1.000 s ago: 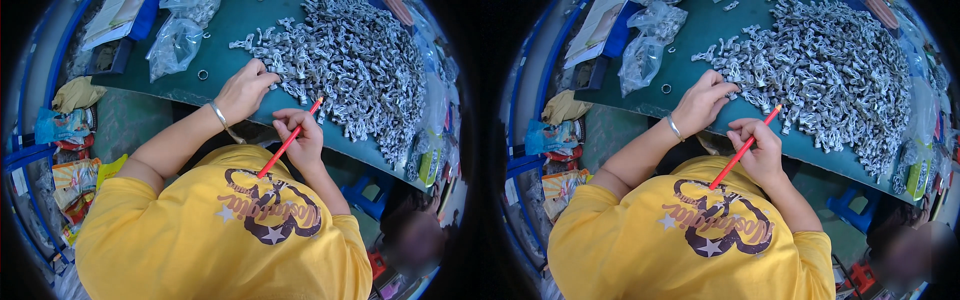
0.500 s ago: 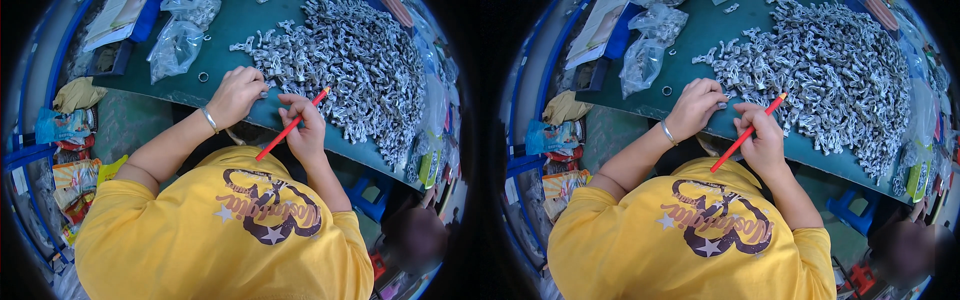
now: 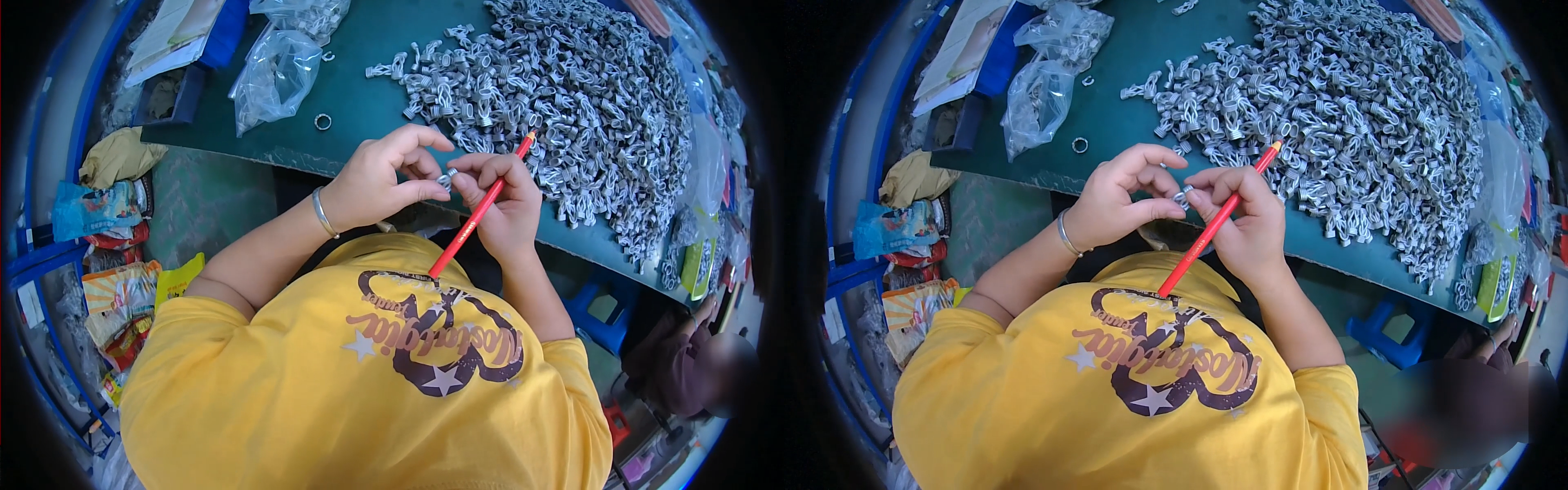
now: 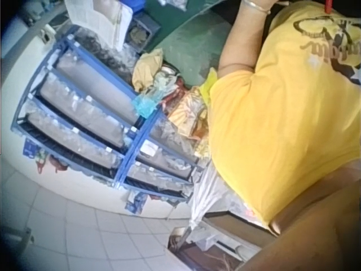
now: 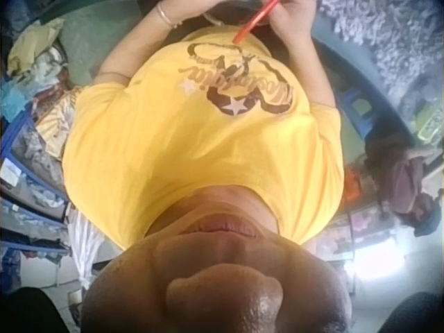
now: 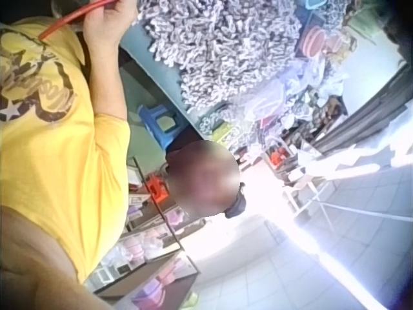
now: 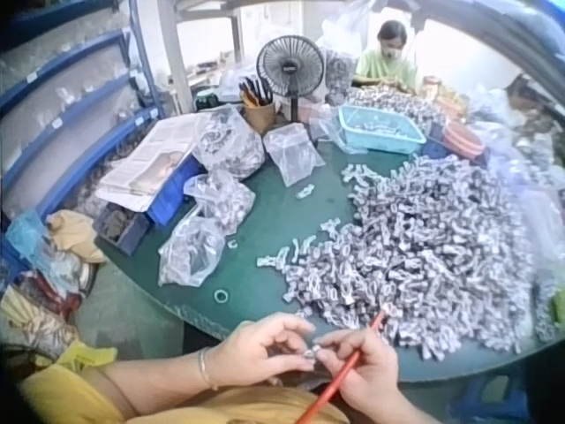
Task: The person picks up small metal pieces from a pile and joins them together by hand and with a red tool, repeating this process for multiple sets of components.
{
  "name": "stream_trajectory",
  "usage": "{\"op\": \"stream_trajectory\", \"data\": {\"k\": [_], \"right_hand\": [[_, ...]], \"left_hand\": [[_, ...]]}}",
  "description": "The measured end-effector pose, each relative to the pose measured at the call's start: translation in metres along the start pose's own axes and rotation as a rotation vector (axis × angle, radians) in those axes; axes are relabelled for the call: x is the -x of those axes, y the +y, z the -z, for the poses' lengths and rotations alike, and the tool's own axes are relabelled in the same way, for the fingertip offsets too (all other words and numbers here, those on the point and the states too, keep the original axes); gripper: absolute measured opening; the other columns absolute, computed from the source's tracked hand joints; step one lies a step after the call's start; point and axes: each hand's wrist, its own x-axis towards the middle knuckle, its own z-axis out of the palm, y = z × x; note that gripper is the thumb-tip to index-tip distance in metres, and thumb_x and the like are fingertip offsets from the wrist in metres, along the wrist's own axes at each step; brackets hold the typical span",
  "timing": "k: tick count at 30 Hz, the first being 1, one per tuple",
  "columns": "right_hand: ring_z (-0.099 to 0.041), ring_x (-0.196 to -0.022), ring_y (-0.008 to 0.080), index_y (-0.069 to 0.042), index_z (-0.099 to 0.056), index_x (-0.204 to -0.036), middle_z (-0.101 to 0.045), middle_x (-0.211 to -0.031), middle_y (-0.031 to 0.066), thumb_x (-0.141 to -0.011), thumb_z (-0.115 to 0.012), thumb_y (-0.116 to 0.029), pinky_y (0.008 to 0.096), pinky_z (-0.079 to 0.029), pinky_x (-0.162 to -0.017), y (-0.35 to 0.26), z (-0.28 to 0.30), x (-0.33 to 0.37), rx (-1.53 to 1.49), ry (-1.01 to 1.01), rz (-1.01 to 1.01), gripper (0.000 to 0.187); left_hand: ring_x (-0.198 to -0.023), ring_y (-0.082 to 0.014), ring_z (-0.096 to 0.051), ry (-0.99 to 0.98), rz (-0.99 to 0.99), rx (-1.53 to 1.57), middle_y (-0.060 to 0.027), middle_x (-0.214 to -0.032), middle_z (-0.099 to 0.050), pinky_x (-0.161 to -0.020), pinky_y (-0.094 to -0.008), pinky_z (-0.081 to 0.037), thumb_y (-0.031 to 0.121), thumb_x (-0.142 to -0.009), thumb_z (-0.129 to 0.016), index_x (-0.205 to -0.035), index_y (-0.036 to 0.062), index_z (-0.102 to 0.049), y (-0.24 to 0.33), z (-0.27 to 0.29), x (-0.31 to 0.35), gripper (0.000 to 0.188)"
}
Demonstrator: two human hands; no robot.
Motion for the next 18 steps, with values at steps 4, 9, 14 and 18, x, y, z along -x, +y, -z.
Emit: {"op": "stream_trajectory", "data": {"k": [4, 9, 14, 18], "right_hand": [[-0.058, -0.068, 0.0106, -0.005, -0.038, -0.077, -0.060, -0.087, 0.0135, -0.081, -0.059, 0.005, 0.0195, -0.047, -0.053, -0.007, -0.001, 0.005, -0.247, 0.094, -0.188, 0.023], [-0.060, -0.070, 0.0132, -0.005, -0.038, -0.078, -0.058, -0.088, 0.0136, -0.081, -0.059, 0.006, 0.0220, -0.051, -0.058, -0.008, 0.000, 0.008, -0.356, 0.108, -0.244, 0.023], [-0.061, -0.089, 0.0215, -0.005, -0.039, -0.078, -0.055, -0.095, 0.0154, -0.076, -0.059, 0.013, 0.0299, -0.052, -0.077, 0.011, 0.003, 0.016, -0.505, -0.057, -0.083, 0.027], [-0.060, -0.091, 0.0235, -0.005, -0.038, -0.079, -0.055, -0.096, 0.0165, -0.073, -0.061, 0.015, 0.0308, -0.052, -0.077, 0.013, 0.003, 0.018, -0.263, -0.027, 0.101, 0.031]], "left_hand": [[-0.074, -0.0074, -0.058, -0.072, 0.102, 0.090, -0.0035, -0.085, -0.060, -0.067, -0.0193, -0.047, -0.003, -0.071, -0.070, -0.102, -0.0001, -0.053, -0.006, 0.001, 0.005, 0.036], [-0.074, -0.0074, -0.058, 0.008, 0.182, 0.288, -0.0031, -0.086, -0.059, -0.065, -0.0182, -0.048, -0.006, -0.074, -0.067, -0.098, -0.0026, -0.055, -0.006, -0.001, 0.012, 0.027], [-0.079, -0.0109, -0.058, 0.042, -0.040, 0.222, -0.0078, -0.089, -0.058, -0.065, -0.0206, -0.048, -0.008, -0.072, -0.067, -0.094, -0.0041, -0.057, 0.001, 0.001, 0.014, 0.025], [-0.079, -0.0124, -0.058, -0.012, -0.188, 0.002, -0.0102, -0.090, -0.058, -0.066, -0.0214, -0.048, -0.008, -0.071, -0.067, -0.091, -0.0043, -0.059, 0.004, 0.003, 0.014, 0.022]]}}
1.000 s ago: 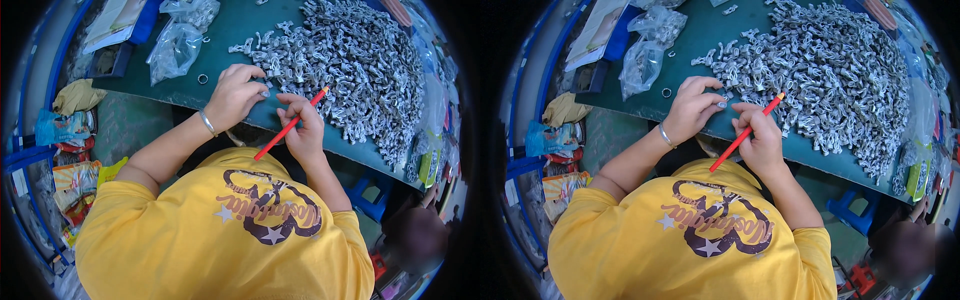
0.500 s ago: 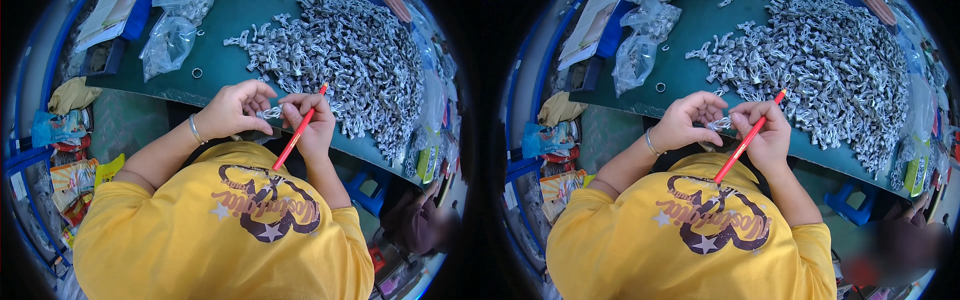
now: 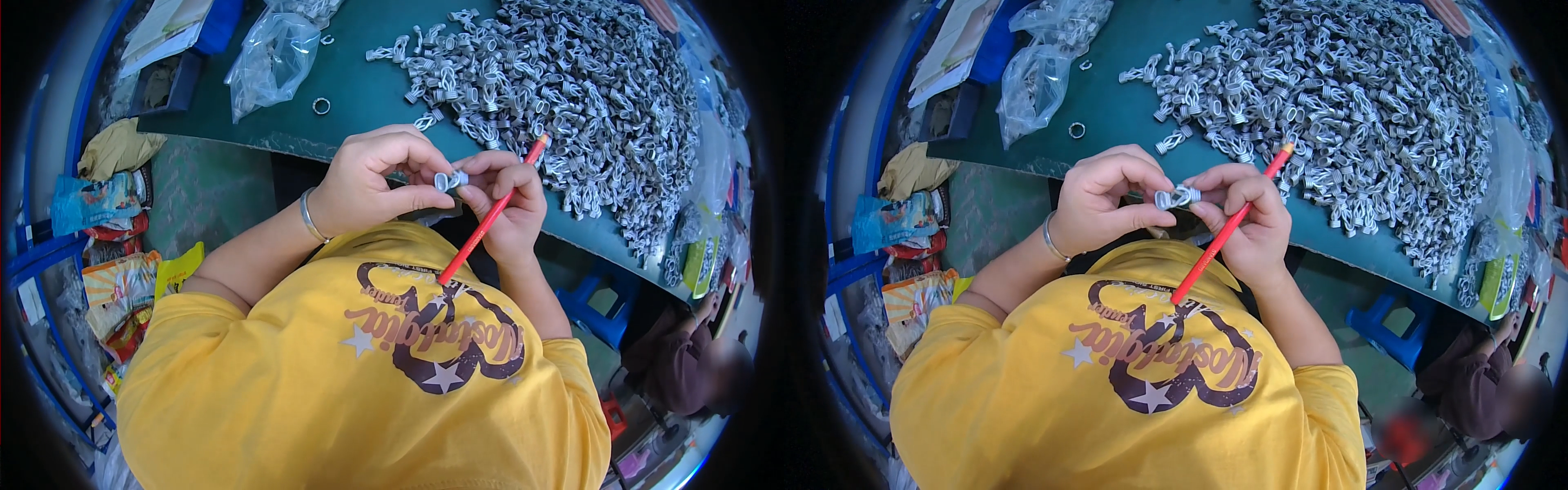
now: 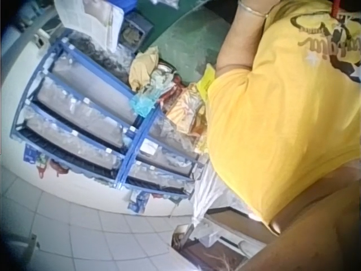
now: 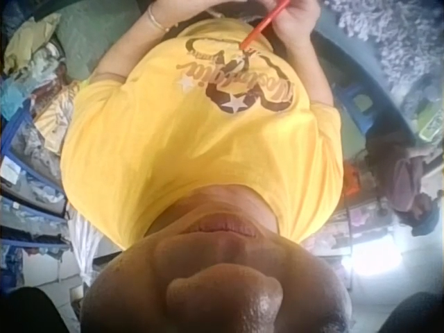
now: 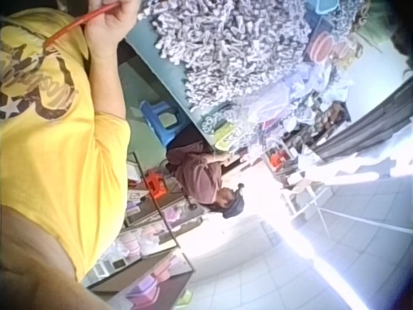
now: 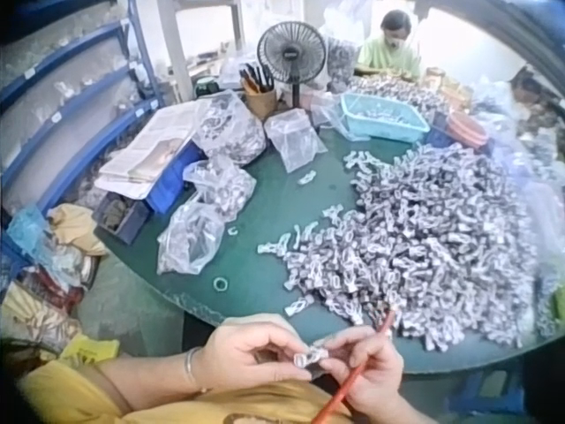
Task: The person picks up small metal pieces from a pile and joins them together by hand and with a red tool, repeating this process for multiple sets of components.
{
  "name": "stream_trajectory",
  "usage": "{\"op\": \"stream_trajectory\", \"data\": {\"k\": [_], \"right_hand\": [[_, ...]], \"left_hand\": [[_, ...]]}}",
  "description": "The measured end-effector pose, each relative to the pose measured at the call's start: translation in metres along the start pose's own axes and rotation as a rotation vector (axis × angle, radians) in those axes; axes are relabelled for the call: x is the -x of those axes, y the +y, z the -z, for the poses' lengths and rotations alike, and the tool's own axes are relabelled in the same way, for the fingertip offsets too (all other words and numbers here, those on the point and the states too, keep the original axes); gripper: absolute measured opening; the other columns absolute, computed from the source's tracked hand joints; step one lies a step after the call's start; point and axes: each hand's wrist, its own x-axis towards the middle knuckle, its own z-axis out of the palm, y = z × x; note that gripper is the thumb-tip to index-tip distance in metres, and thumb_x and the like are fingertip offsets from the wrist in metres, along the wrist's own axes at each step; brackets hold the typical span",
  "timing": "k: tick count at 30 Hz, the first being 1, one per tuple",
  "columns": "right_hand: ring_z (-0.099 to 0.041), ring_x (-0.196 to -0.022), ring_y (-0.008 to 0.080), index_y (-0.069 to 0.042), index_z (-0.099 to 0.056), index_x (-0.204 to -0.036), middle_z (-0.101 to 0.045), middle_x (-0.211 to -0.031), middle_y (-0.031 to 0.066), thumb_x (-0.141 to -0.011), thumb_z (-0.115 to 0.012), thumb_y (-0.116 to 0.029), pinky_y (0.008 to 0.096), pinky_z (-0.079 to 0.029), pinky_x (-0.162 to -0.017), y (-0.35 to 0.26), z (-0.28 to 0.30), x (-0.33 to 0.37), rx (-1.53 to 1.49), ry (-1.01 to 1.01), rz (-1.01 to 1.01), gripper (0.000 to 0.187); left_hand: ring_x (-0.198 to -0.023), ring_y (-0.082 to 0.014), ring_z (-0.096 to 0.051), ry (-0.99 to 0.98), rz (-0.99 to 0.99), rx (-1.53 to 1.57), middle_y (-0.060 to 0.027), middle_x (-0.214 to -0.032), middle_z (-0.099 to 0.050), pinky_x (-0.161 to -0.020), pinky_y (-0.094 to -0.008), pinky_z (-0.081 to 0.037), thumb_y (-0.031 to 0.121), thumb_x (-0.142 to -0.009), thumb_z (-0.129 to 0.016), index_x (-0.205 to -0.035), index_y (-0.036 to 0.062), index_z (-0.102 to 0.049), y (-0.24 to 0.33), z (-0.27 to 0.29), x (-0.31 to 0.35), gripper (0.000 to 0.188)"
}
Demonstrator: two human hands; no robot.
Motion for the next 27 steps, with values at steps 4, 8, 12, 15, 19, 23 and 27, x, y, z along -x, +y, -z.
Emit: {"op": "stream_trajectory", "data": {"k": [4, 8, 12, 15, 19, 23, 27], "right_hand": [[-0.061, -0.087, 0.0223, -0.006, -0.037, -0.083, -0.056, -0.097, 0.0189, -0.070, -0.067, 0.011, 0.0297, -0.052, -0.074, -0.006, 0.000, -0.003, 0.016, 0.070, 0.097, 0.037], [-0.061, -0.083, 0.0205, -0.006, -0.036, -0.083, -0.059, -0.095, 0.0207, -0.069, -0.070, 0.009, 0.0275, -0.051, -0.069, -0.010, -0.007, -0.003, 0.043, 0.007, 0.160, 0.040], [-0.060, -0.078, 0.0181, -0.006, -0.037, -0.081, -0.061, -0.092, 0.0186, -0.069, -0.071, 0.007, 0.0250, -0.048, -0.064, -0.011, -0.008, 0.002, 0.056, -0.018, 0.041, 0.038], [-0.060, -0.075, 0.0163, -0.005, -0.038, -0.076, -0.062, -0.090, 0.0162, -0.069, -0.071, 0.005, 0.0244, -0.047, -0.063, -0.008, -0.005, 0.003, 0.195, -0.141, -0.007, 0.035], [-0.059, -0.072, 0.0138, -0.005, -0.039, -0.072, -0.064, -0.087, 0.0147, -0.075, -0.068, 0.002, 0.0240, -0.047, -0.061, -0.006, -0.005, 0.007, 0.292, -0.023, -0.050, 0.031], [-0.058, -0.071, 0.0127, -0.004, -0.039, -0.073, -0.064, -0.086, 0.0145, -0.077, -0.066, 0.002, 0.0234, -0.047, -0.062, -0.006, -0.003, 0.005, 0.297, 0.013, -0.023, 0.028], [-0.056, -0.068, 0.0105, -0.004, -0.039, -0.073, -0.063, -0.085, 0.0137, -0.077, -0.065, 0.003, 0.0221, -0.046, -0.061, -0.008, -0.004, 0.004, 0.256, 0.063, -0.111, 0.028]], "left_hand": [[-0.080, -0.0120, -0.058, 0.061, 0.125, 0.186, -0.0100, -0.091, -0.058, -0.068, -0.0228, -0.050, -0.008, -0.076, -0.063, -0.096, -0.0047, -0.056, -0.008, -0.003, 0.009, 0.022], [-0.081, -0.0121, -0.059, 0.029, 0.218, 0.203, -0.0103, -0.093, -0.058, -0.070, -0.0237, -0.051, -0.009, -0.078, -0.061, -0.098, -0.0047, -0.054, -0.010, -0.006, 0.019, 0.022], [-0.069, -0.0047, -0.056, 0.127, 0.279, 0.238, -0.0032, -0.081, -0.060, -0.060, -0.0172, -0.047, 0.001, -0.074, -0.070, -0.091, -0.0013, -0.060, -0.012, -0.009, 0.032, 0.020], [-0.067, -0.0048, -0.057, 0.148, 0.327, 0.222, -0.0032, -0.078, -0.061, -0.059, -0.0177, -0.047, 0.004, -0.073, -0.070, -0.088, -0.0012, -0.060, -0.016, -0.006, 0.048, 0.018], [-0.068, -0.0054, -0.057, 0.052, 0.620, -0.038, -0.0042, -0.079, -0.062, -0.061, -0.0186, -0.048, 0.002, -0.074, -0.070, -0.091, -0.0011, -0.060, -0.030, -0.006, 0.062, 0.020], [-0.067, -0.0106, -0.059, 0.090, 0.481, 0.088, -0.0085, -0.089, -0.060, -0.060, -0.0201, -0.049, 0.002, -0.076, -0.068, -0.097, -0.0011, -0.059, -0.036, -0.016, 0.054, 0.024], [-0.060, -0.0171, -0.053, 0.287, -0.003, -0.686, -0.0084, -0.076, -0.052, -0.053, -0.0258, -0.043, 0.005, -0.070, -0.070, -0.084, 0.0019, -0.058, -0.022, -0.009, 0.001, 0.018]]}}
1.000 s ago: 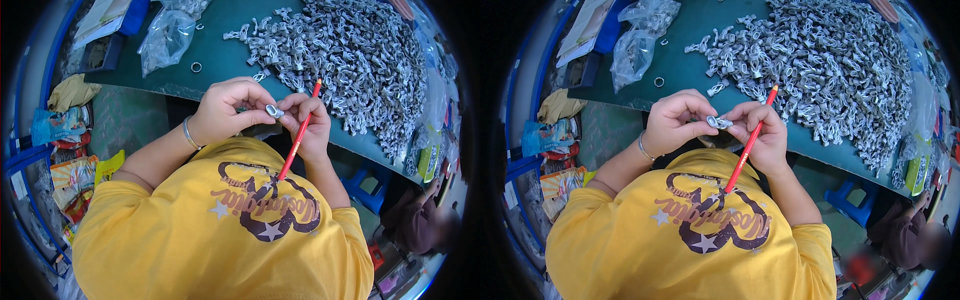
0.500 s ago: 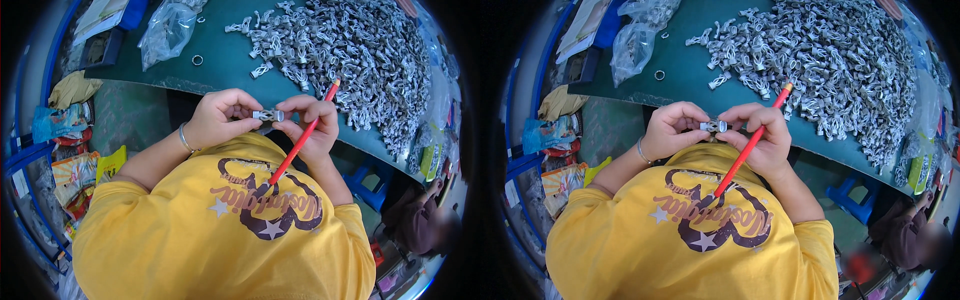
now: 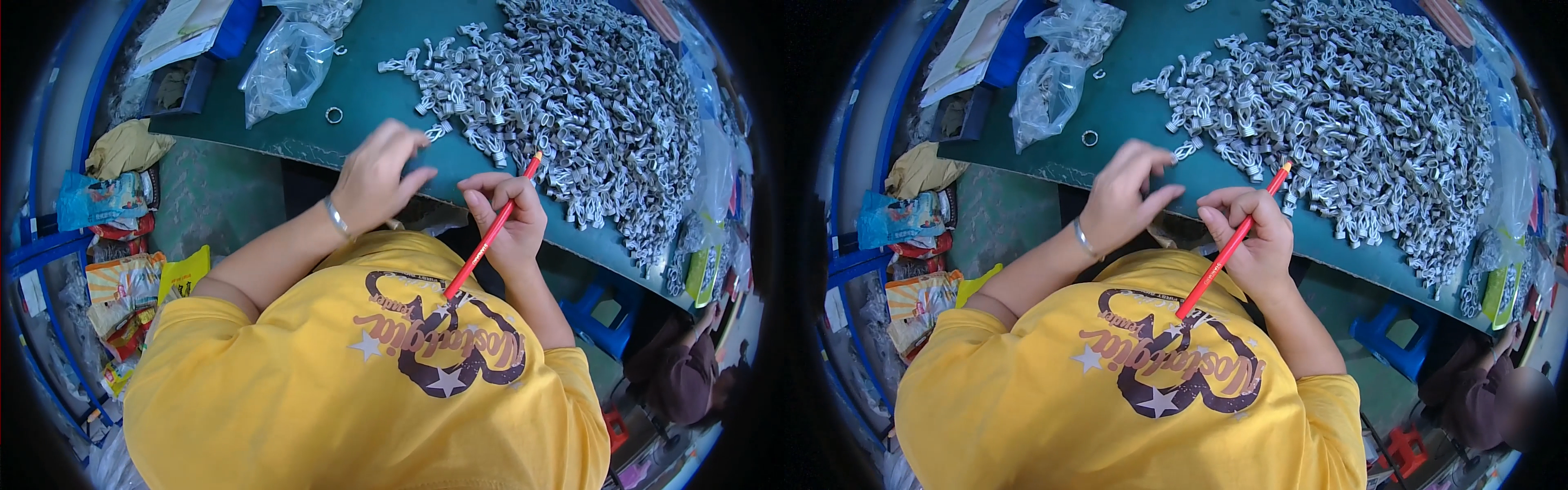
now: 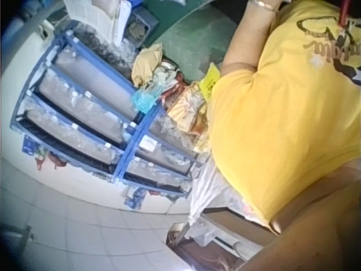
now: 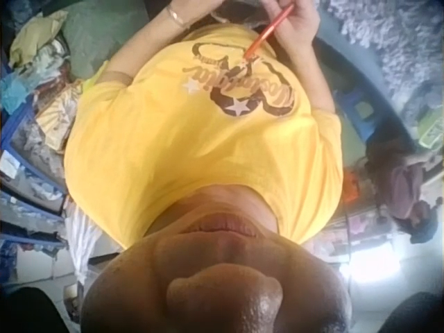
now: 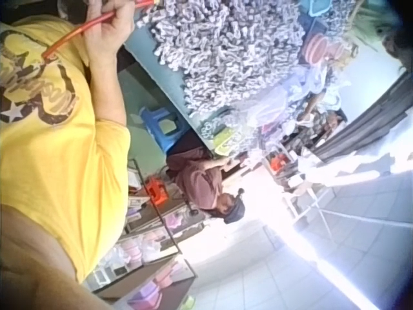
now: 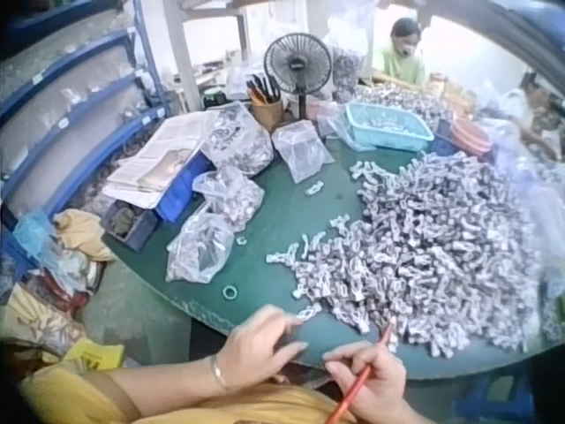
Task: The person picks up small metal pieces from a pile and joins them together by hand and with a red tool, repeating this process for multiple sets of components.
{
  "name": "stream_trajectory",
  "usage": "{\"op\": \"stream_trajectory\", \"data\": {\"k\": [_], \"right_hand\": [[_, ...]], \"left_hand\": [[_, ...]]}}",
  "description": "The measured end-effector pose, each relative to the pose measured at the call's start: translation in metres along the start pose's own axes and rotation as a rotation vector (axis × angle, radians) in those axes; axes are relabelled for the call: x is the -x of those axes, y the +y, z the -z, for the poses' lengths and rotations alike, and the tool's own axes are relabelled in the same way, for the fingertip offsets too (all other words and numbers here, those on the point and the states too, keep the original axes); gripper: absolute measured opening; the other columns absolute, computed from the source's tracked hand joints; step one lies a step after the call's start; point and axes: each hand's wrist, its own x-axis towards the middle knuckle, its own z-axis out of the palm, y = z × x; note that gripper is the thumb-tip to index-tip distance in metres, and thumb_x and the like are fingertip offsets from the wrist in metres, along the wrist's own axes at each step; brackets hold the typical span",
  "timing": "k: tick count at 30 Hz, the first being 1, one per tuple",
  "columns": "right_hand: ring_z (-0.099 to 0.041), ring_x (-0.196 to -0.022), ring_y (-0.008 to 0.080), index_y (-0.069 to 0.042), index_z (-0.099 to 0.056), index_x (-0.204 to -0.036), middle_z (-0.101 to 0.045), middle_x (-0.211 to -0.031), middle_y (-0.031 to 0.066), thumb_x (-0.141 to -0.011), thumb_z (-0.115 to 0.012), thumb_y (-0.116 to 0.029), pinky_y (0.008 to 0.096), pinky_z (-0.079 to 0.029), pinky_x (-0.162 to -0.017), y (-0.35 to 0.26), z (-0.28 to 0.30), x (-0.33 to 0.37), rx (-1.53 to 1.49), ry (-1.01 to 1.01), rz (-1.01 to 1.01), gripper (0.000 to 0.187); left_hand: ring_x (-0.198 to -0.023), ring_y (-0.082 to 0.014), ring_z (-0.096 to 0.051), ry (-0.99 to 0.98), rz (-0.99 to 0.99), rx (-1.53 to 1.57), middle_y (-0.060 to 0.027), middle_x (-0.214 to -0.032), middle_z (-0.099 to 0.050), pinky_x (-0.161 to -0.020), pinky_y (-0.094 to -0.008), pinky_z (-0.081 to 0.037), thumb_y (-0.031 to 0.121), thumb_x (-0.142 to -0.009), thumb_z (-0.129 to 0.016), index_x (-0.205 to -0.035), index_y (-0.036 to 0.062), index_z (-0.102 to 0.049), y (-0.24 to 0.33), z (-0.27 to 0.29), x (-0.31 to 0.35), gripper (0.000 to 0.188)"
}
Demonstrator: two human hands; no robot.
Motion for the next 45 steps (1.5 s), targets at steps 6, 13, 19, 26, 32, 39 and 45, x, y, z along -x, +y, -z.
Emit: {"op": "stream_trajectory", "data": {"k": [6, 13, 19, 26, 32, 39, 45], "right_hand": [[-0.053, -0.066, 0.0092, -0.004, -0.039, -0.072, -0.063, -0.085, 0.0132, -0.078, -0.063, 0.005, 0.0220, -0.045, -0.059, 0.000, 0.000, -0.003, 0.065, 0.078, 0.017, 0.026], [-0.055, -0.066, 0.0092, -0.004, -0.042, -0.074, -0.063, -0.087, 0.0137, -0.076, -0.065, 0.005, 0.0212, -0.045, -0.059, 0.006, -0.004, -0.011, 0.088, 0.071, -0.054, 0.024], [-0.058, -0.069, 0.0123, -0.002, -0.042, -0.072, -0.062, -0.089, 0.0153, -0.074, -0.066, 0.007, 0.0230, -0.048, -0.061, 0.001, -0.002, -0.016, 0.225, 0.000, 0.293, 0.026], [-0.060, -0.077, 0.0148, -0.005, -0.041, -0.079, -0.060, -0.096, 0.0166, -0.079, -0.060, 0.008, 0.0241, -0.050, -0.067, 0.006, 0.001, -0.010, -0.336, -0.046, -0.180, 0.023], [-0.056, -0.079, 0.0117, -0.005, -0.041, -0.079, -0.058, -0.098, 0.0153, -0.074, -0.063, 0.012, 0.0231, -0.047, -0.069, 0.013, 0.001, -0.008, -0.254, -0.074, 0.028, 0.028], [-0.057, -0.076, 0.0150, -0.005, -0.039, -0.081, -0.058, -0.091, 0.0163, -0.066, -0.073, 0.009, 0.0247, -0.048, -0.067, -0.005, -0.008, -0.009, -0.166, -0.079, 0.186, 0.040], [-0.058, -0.075, 0.0171, -0.005, -0.043, -0.079, -0.060, -0.090, 0.0147, -0.062, -0.078, 0.001, 0.0252, -0.047, -0.063, 0.001, -0.007, -0.006, -0.074, -0.232, 0.163, 0.040]], "left_hand": [[-0.062, -0.0178, -0.056, -0.054, 0.005, -0.053, -0.0082, -0.077, -0.054, -0.056, -0.0270, -0.045, 0.003, -0.072, -0.067, -0.083, 0.0028, -0.058, -0.023, -0.002, -0.017, 0.014], [-0.072, -0.0176, -0.062, 0.042, -0.072, 0.305, -0.0114, -0.083, -0.061, -0.062, -0.0243, -0.051, -0.006, -0.071, -0.067, -0.081, -0.0008, -0.058, -0.001, 0.001, 0.000, 0.015], [-0.069, -0.0118, -0.062, -0.085, 0.410, 0.828, -0.0089, -0.082, -0.062, -0.061, -0.0225, -0.051, -0.004, -0.073, -0.066, -0.088, -0.0019, -0.060, 0.008, 0.008, 0.006, 0.016], [-0.069, -0.0133, -0.061, -0.066, 0.029, 0.526, -0.0088, -0.081, -0.061, -0.059, -0.0218, -0.049, -0.004, -0.071, -0.068, -0.088, -0.0011, -0.061, 0.012, 0.015, -0.001, 0.018], [-0.067, -0.0163, -0.060, -0.027, -0.218, 0.374, -0.0095, -0.082, -0.061, -0.058, -0.0239, -0.048, -0.001, -0.066, -0.073, -0.084, 0.0015, -0.063, 0.017, 0.019, -0.003, 0.021], [-0.082, -0.0130, -0.059, -0.222, 0.190, 0.721, -0.0116, -0.097, -0.057, -0.070, -0.0239, -0.050, -0.010, -0.075, -0.063, -0.094, -0.0031, -0.057, 0.001, 0.016, 0.021, 0.021], [-0.084, -0.0117, -0.056, -0.253, 0.420, 0.872, -0.0097, -0.095, -0.055, -0.069, -0.0221, -0.046, -0.011, -0.074, -0.062, -0.093, -0.0014, -0.055, -0.005, 0.017, 0.053, 0.023]]}}
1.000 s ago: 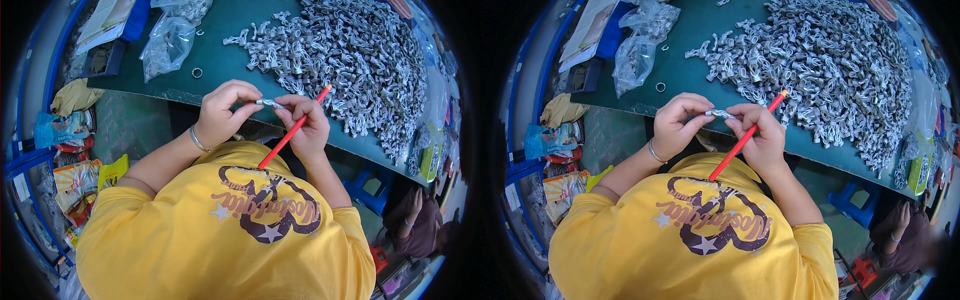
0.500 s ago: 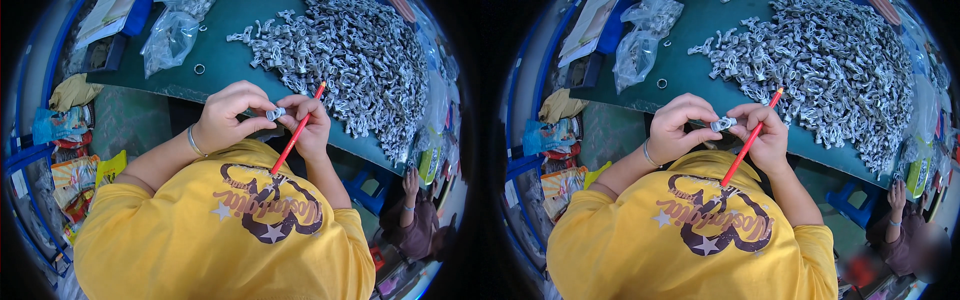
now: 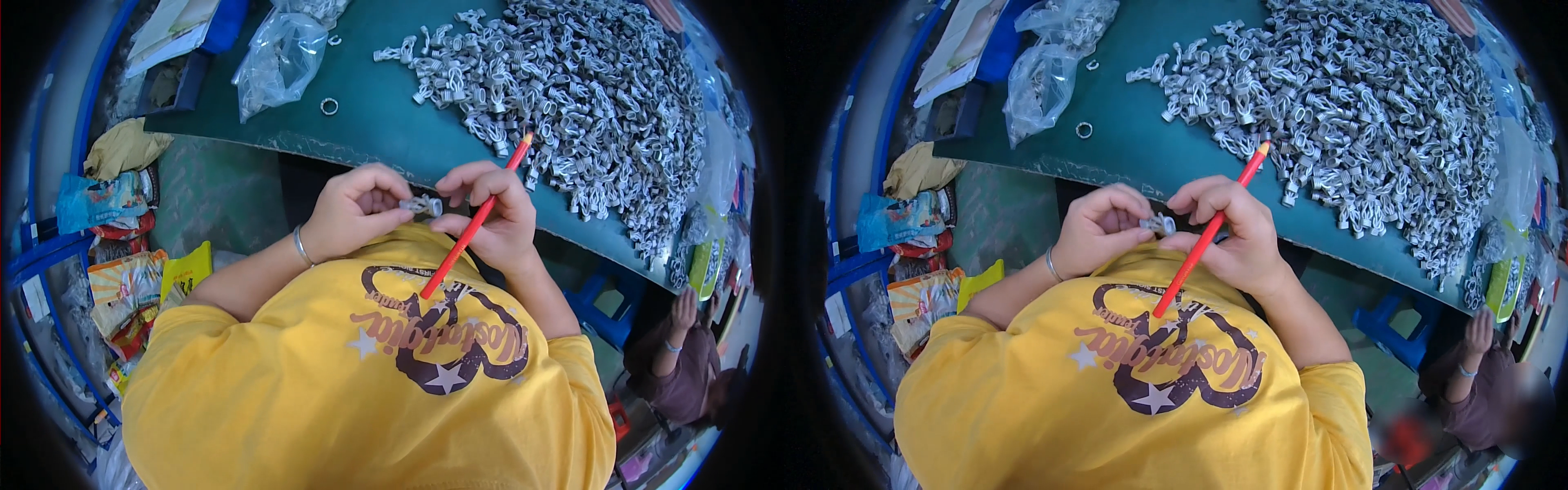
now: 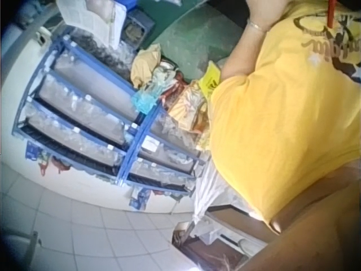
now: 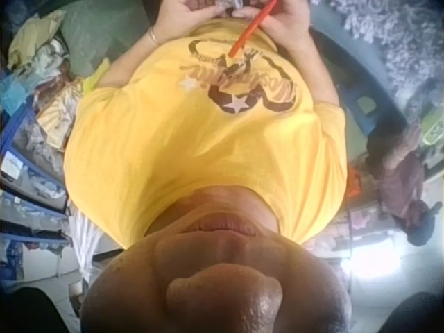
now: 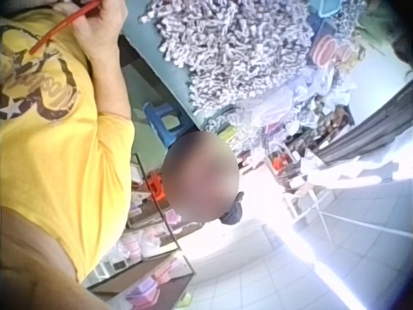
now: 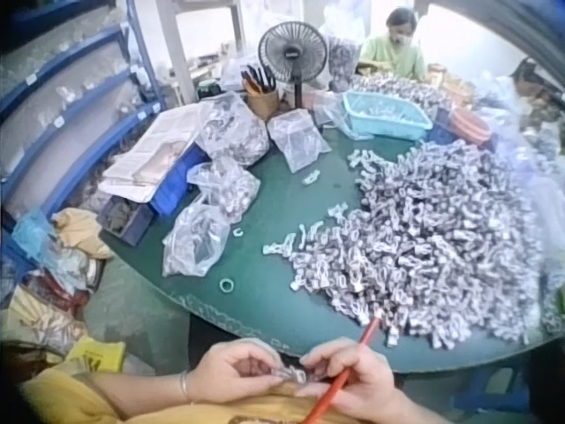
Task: The person picks up small metal pieces from a pile and joins them together by hand and with a red tool, repeating this process for multiple sets of components.
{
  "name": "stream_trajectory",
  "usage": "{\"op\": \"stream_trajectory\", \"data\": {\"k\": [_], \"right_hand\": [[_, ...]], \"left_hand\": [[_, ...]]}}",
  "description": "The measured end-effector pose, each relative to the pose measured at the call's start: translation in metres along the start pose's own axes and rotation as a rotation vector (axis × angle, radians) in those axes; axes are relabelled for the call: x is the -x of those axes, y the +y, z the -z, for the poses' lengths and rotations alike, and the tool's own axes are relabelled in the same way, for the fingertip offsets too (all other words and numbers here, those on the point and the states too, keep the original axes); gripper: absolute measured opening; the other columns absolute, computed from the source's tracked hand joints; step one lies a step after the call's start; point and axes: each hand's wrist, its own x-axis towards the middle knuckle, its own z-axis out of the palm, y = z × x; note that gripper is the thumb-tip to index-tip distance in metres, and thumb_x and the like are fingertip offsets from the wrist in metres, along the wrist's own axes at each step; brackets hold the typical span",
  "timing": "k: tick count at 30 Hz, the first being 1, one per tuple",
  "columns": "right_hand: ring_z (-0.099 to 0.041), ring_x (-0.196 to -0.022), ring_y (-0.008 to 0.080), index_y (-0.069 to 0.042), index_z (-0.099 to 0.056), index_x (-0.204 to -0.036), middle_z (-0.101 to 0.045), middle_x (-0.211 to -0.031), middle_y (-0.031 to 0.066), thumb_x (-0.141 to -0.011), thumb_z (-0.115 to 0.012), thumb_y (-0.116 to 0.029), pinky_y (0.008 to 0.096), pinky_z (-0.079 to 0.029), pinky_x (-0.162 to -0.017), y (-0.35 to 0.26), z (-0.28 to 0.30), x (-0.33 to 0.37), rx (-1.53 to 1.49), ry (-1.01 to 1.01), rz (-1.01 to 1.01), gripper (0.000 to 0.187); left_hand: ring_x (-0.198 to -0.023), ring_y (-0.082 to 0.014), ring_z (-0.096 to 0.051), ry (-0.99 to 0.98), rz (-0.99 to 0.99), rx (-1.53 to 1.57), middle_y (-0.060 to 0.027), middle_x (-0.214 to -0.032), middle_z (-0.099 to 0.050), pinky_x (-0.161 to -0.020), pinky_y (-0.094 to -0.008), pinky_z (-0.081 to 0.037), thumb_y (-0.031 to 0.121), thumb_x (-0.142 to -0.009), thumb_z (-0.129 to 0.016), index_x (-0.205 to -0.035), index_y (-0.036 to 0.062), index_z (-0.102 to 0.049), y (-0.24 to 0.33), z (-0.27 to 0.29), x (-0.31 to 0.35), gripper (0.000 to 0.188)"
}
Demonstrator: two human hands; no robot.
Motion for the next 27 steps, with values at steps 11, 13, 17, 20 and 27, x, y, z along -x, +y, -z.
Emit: {"op": "stream_trajectory", "data": {"k": [11, 13, 17, 20, 27], "right_hand": [[-0.056, -0.073, 0.0127, -0.003, -0.040, -0.077, -0.060, -0.087, 0.0137, -0.075, -0.065, 0.007, 0.0228, -0.047, -0.064, -0.001, 0.007, 0.006, 0.034, 0.211, -0.107, 0.028], [-0.055, -0.072, 0.0115, -0.003, -0.039, -0.077, -0.060, -0.086, 0.0135, -0.077, -0.063, 0.008, 0.0222, -0.047, -0.064, -0.003, 0.007, 0.004, 0.011, 0.234, -0.141, 0.026], [-0.055, -0.071, 0.0114, -0.003, -0.039, -0.076, -0.060, -0.085, 0.0132, -0.077, -0.063, 0.008, 0.0222, -0.047, -0.064, -0.007, 0.004, 0.004, 0.010, 0.240, -0.159, 0.026], [-0.054, -0.071, 0.0112, -0.004, -0.040, -0.076, -0.060, -0.084, 0.0130, -0.077, -0.062, 0.008, 0.0222, -0.046, -0.063, -0.006, 0.006, 0.006, 0.035, 0.254, -0.151, 0.026], [-0.054, -0.070, 0.0110, -0.003, -0.040, -0.075, -0.060, -0.083, 0.0118, -0.079, -0.058, 0.009, 0.0220, -0.045, -0.061, 0.002, 0.006, 0.001, 0.094, 0.222, -0.178, 0.022]], "left_hand": [[-0.091, -0.0163, -0.061, -0.157, 0.083, -0.462, -0.0106, -0.086, -0.062, -0.072, -0.0257, -0.050, -0.005, -0.076, -0.061, -0.090, -0.0016, -0.062, 0.013, 0.002, -0.025, 0.015], [-0.074, -0.0260, -0.057, 0.081, -0.535, -0.799, -0.0129, -0.081, -0.059, -0.067, -0.0323, -0.047, -0.002, -0.069, -0.062, -0.078, -0.0001, -0.060, 0.022, 0.014, -0.062, 0.010], [-0.093, -0.0313, -0.052, 0.470, -0.478, -1.253, -0.0159, -0.098, -0.053, -0.079, -0.0366, -0.043, 0.003, -0.072, -0.063, -0.098, 0.0020, -0.058, 0.020, 0.050, -0.121, 0.026], [-0.082, -0.0293, -0.056, 0.369, -0.339, -1.209, -0.0137, -0.087, -0.054, -0.071, -0.0362, -0.045, 0.005, -0.073, -0.064, -0.088, 0.0017, -0.058, 0.016, 0.053, -0.122, 0.017], [-0.067, -0.0196, -0.059, 0.200, -0.224, -0.948, -0.0082, -0.077, -0.055, -0.059, -0.0290, -0.047, 0.005, -0.077, -0.063, -0.085, 0.0015, -0.057, 0.023, 0.028, -0.080, 0.010]]}}
